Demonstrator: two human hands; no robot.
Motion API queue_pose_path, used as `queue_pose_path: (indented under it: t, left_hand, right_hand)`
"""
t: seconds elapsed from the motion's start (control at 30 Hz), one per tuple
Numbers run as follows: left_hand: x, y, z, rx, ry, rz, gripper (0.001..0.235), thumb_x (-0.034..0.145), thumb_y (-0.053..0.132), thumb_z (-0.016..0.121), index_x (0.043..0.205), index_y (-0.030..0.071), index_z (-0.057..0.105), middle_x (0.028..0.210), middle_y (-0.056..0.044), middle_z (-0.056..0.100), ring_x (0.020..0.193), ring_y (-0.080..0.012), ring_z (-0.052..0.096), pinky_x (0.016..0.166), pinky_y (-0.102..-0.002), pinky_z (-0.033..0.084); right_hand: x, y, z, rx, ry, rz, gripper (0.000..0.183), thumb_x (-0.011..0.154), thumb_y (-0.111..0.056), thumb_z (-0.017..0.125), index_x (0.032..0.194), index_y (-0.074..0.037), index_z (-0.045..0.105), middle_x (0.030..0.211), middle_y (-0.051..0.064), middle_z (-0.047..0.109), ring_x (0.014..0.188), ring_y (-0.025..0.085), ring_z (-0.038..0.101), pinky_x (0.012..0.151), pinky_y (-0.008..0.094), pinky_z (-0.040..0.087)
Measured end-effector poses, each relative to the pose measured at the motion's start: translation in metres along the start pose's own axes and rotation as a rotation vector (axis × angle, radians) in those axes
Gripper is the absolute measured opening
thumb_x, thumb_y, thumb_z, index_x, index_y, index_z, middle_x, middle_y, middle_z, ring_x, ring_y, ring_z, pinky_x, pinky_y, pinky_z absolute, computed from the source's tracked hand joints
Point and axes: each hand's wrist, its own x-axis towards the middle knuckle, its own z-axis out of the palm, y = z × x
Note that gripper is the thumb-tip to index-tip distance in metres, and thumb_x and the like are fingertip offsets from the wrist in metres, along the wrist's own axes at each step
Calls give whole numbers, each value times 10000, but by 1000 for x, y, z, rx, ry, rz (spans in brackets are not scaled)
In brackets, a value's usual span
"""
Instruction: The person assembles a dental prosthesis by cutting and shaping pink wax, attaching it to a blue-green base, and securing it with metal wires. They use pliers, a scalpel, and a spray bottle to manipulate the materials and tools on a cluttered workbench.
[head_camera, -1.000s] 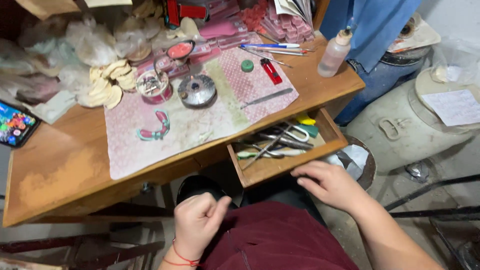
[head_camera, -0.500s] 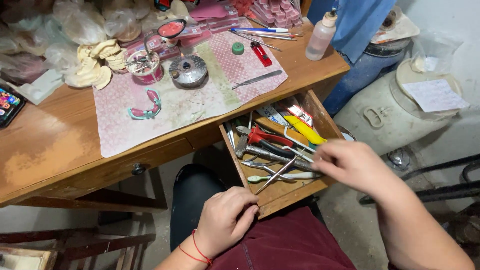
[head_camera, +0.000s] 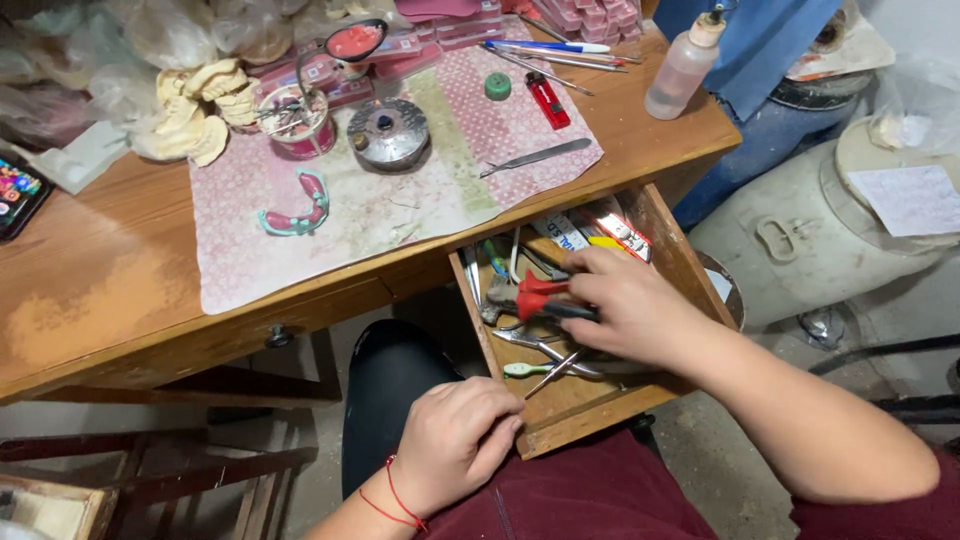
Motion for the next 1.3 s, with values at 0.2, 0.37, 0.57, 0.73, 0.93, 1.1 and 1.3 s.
queue_pose_path:
  t: [0.2, 0.37, 0.57, 0.73, 0.93, 1.1, 1.3]
  left_hand:
    - [48, -13, -12, 136, -39, 124, 157, 1016, 205, 570, 957, 92, 662, 886, -83, 694, 776, -281, 672, 662, -390, 506]
    - [92, -52, 20, 317, -118, 114, 100, 957, 211, 664, 953, 111, 667, 868, -68, 651, 777, -298, 626, 643, -429, 490]
    - [146, -76, 72, 519, -337, 44, 20, 842, 125, 640, 854, 123, 655, 859, -81, 621, 772, -351, 635, 594, -509, 512]
    - [154, -101, 132, 716, -289, 71, 124, 853, 202, 665, 870, 218, 786, 860, 15, 670, 719, -247, 711, 568, -398, 550]
    - [156, -111, 125, 781, -238, 134, 64, 772, 182, 671, 763, 211, 728, 736, 15, 637, 652, -224, 688, 531, -355, 535]
    - [159, -98, 95, 507, -136, -31, 138, 862, 275, 645, 848, 141, 616, 732, -61, 621, 686, -327, 709, 533, -450, 553]
    - [147, -49, 44, 68, -126, 13, 81, 864, 199, 778, 904, 151, 727, 821, -68, 720, 842, -327, 734, 757, -425, 600]
  right_hand:
    - [-83, 10, -43, 988, 577, 442, 124, 811, -12, 662, 918, -17, 599, 1360, 170, 616, 714, 361, 756, 365, 401, 688]
    - [-98, 44, -26, 1268, 997, 326, 368, 766, -185, 717, 1053, -28, 549, 1212, 217, 675, 940, 276, 727, 763, 312, 644]
    - [-96, 51, -9, 1295, 1001, 446, 122, 767, -39, 647, 801, -69, 534, 1126, 189, 659, 855, 241, 679, 712, 314, 615]
    - [-100, 65, 12, 1187, 1052, 432, 175, 765, 51, 668, 907, 23, 569, 1124, 283, 679, 919, 305, 738, 717, 366, 660]
    - [-98, 62, 9, 1190, 1045, 422, 156, 772, 59, 665, 889, 25, 567, 1085, 274, 671, 885, 287, 722, 719, 349, 650]
    - [-96, 61, 7, 1240, 1047, 412, 164, 778, 57, 663, 903, 43, 558, 1082, 283, 657, 877, 286, 718, 723, 352, 653]
    - [-101, 65, -4, 633, 899, 317, 275, 812, -33, 817, 1059, 52, 730, 1159, 233, 665, 1096, 287, 678, 1007, 397, 534]
